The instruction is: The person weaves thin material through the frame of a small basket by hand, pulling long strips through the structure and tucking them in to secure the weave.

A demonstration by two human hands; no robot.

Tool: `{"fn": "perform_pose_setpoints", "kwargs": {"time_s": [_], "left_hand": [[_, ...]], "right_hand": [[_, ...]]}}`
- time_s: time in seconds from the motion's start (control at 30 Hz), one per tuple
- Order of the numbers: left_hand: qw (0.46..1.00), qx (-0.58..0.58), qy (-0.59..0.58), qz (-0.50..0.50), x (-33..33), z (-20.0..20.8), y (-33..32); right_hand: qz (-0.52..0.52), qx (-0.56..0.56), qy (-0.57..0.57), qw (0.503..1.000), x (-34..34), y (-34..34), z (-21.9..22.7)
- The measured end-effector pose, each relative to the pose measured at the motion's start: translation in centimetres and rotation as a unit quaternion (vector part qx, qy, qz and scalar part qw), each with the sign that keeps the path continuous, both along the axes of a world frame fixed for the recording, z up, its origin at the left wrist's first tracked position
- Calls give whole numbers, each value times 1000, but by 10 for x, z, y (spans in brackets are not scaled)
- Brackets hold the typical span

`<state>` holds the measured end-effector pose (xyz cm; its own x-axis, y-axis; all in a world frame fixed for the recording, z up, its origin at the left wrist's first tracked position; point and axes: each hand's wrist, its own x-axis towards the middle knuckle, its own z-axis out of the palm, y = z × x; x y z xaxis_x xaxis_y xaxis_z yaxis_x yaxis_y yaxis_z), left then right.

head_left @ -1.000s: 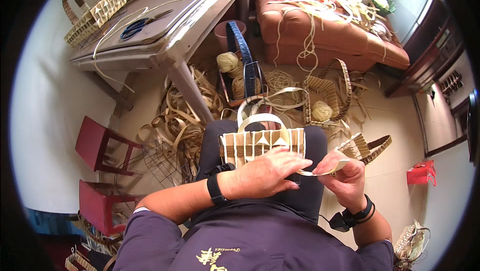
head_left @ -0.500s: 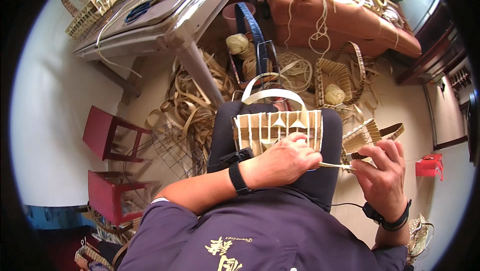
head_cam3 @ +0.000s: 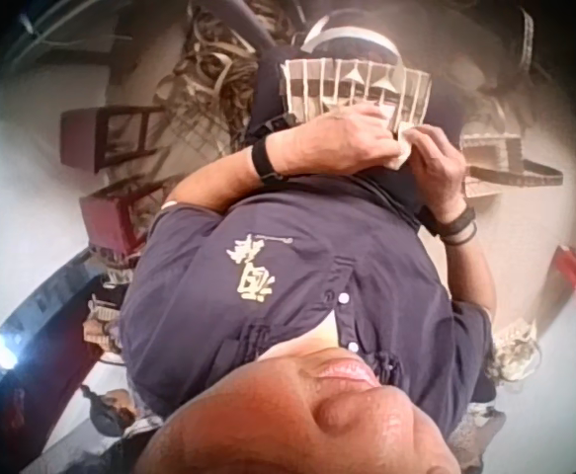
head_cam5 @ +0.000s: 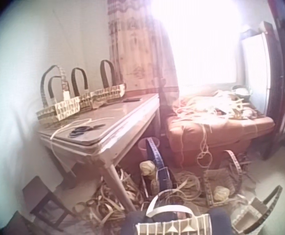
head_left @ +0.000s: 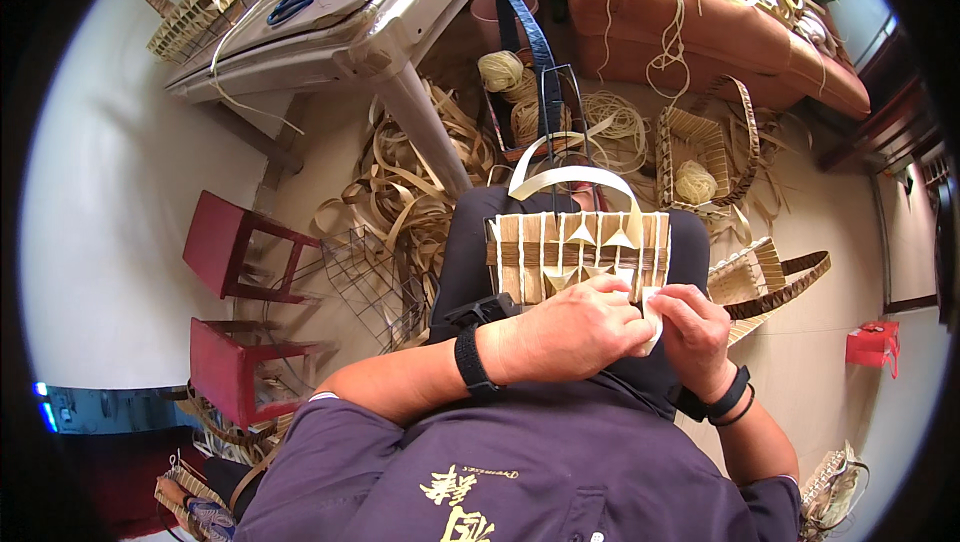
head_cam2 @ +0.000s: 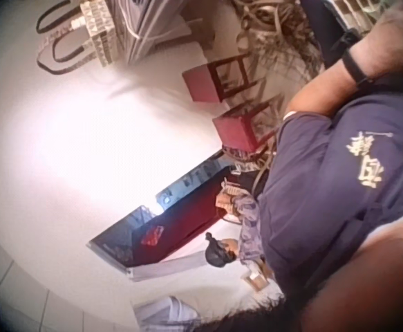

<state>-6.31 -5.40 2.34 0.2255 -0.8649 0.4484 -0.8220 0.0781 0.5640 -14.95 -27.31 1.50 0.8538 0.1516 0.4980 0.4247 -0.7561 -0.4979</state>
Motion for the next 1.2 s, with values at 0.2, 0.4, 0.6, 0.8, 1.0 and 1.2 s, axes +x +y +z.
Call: {"fn": "perform_pose_setpoints", "kwargs": {"time_s": [0.2, 0.4, 0.6, 0.8, 1.0, 1.2], "left_hand": [[999, -3, -38, 34, 1, -1, -2], [996, 41, -32, 74, -7, 9, -5], [995, 58, -40, 71, -6, 6, -4], [994, 58, -68, 56, -6, 4, -9], [991, 50, -93, 77, -8, 2, -11], [993, 41, -59, 92, -8, -10, -16]], "right_hand": [[-16, -72, -60, 995, 14, 1, -7], [-36, -96, -121, 987, 19, -5, -12], [-9, -93, -111, 989, 19, -5, -21], [10, -100, -73, 992, 18, -7, -22], [-28, -163, -103, 981, 20, -6, -15], [-72, -160, -102, 979, 21, -6, -20]]}}
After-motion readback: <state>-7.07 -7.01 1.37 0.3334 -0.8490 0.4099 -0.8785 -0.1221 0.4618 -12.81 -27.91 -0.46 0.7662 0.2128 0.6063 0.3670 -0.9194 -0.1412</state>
